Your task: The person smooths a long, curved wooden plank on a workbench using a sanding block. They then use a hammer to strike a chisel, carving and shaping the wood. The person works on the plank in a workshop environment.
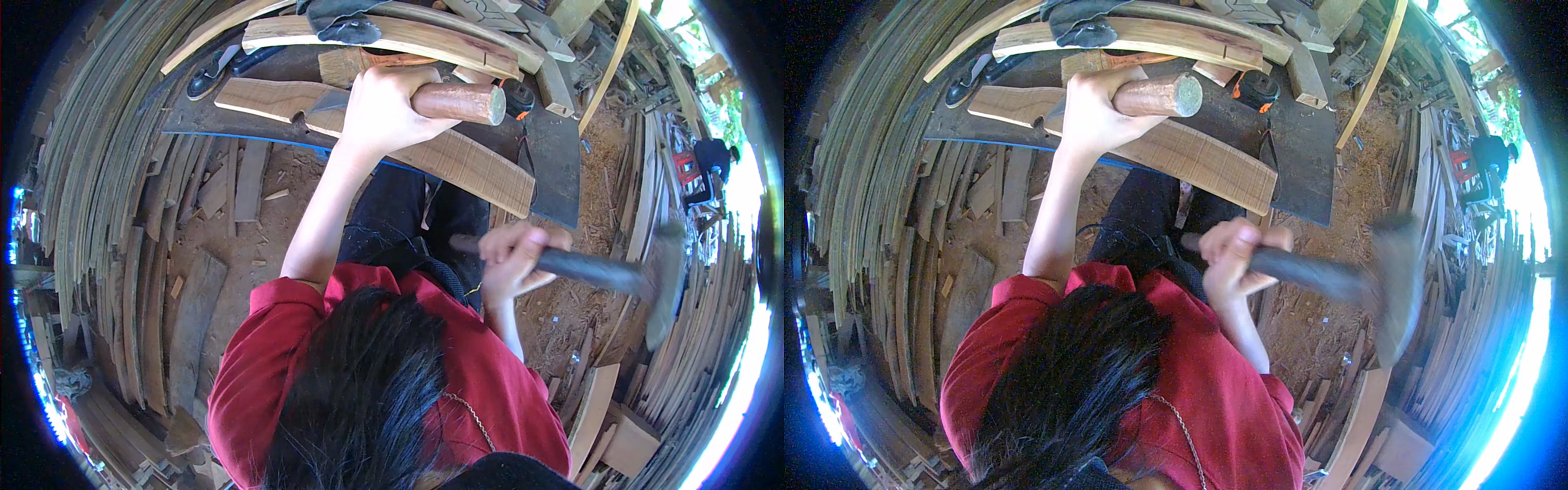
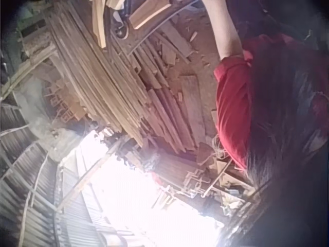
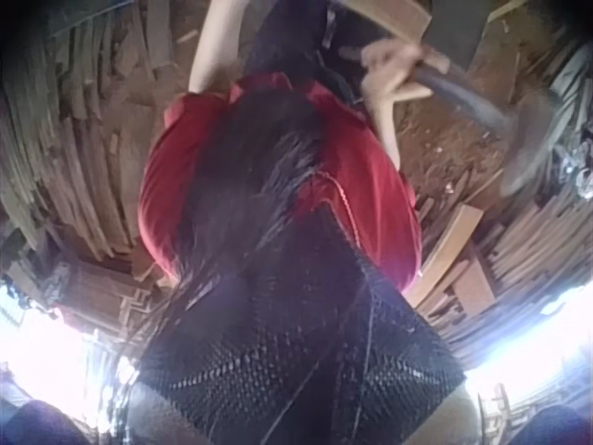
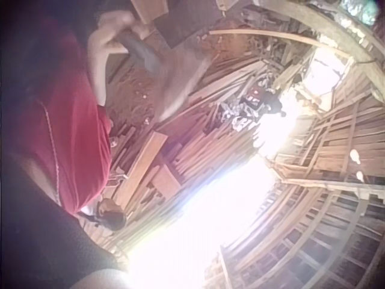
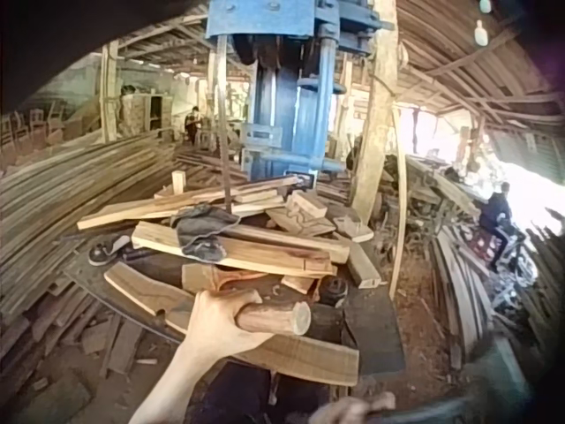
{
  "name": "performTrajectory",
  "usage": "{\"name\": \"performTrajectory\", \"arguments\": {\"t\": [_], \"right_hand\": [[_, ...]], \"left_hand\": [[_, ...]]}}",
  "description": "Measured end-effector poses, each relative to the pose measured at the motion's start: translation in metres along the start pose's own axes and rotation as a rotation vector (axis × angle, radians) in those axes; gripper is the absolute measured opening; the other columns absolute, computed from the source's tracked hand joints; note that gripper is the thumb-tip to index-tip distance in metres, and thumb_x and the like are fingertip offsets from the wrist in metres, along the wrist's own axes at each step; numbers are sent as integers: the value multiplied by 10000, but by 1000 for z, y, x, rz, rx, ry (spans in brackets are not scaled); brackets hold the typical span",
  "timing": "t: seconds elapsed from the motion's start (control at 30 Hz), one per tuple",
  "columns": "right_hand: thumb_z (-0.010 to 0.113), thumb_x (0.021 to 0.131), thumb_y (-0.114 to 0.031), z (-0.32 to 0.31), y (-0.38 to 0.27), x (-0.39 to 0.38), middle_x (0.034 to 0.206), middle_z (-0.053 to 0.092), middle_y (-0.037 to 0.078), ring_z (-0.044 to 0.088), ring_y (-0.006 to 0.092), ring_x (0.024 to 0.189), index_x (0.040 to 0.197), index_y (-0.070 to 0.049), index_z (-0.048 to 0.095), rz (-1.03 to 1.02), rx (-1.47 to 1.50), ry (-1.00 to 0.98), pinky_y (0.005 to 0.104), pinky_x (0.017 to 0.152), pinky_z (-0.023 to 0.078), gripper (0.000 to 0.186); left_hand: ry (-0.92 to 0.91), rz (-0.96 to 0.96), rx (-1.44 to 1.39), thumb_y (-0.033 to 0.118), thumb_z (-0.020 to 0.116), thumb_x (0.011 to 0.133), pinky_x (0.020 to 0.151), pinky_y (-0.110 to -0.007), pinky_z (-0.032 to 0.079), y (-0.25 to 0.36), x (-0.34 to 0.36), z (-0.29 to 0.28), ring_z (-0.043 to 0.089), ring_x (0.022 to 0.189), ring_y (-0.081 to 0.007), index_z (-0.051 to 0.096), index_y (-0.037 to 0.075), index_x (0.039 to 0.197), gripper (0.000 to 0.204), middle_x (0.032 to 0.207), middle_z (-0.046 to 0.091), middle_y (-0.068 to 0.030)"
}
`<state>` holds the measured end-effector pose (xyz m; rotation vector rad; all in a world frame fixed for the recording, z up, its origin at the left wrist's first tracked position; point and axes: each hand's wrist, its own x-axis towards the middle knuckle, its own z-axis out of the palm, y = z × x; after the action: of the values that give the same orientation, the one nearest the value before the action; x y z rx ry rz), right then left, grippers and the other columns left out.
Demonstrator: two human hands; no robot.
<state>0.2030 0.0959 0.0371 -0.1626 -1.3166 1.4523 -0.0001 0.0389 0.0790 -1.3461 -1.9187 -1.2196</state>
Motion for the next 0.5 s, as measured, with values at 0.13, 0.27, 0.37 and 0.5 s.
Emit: {"name": "performTrajectory", "arguments": {"t": [0.13,0.27,0.37,0.5], "right_hand": [[628,888,-160,-18,18,-2,550,467,-21,418,50,474,779,-43,528,321,-555,-243,238,440,341,188],[469,951,-89,-7,14,4,486,369,-22,352,42,359,817,-66,362,183,-279,-128,213,327,268,173],[418,971,-91,10,12,11,494,336,-12,334,60,363,861,-90,300,88,-85,-103,229,318,286,161],[482,949,-78,15,28,-1,489,373,-24,369,47,380,805,-91,354,212,-302,-222,218,349,277,193]], "left_hand": [[-42,-70,12,359,779,573,567,-366,522,-9,-2,-3,631,570,-272,646,103,693,313,605,608,-71],[14,-22,92,364,780,573,568,-348,528,-33,-3,-6,640,574,-267,659,112,713,312,601,617,-68],[2,-19,100,372,784,567,569,-343,530,-33,-5,-9,646,586,-264,666,115,724,323,602,621,-69],[-34,-63,114,384,785,561,571,-347,531,-31,-6,-12,646,584,-260,671,112,735,343,603,625,-70]]}}
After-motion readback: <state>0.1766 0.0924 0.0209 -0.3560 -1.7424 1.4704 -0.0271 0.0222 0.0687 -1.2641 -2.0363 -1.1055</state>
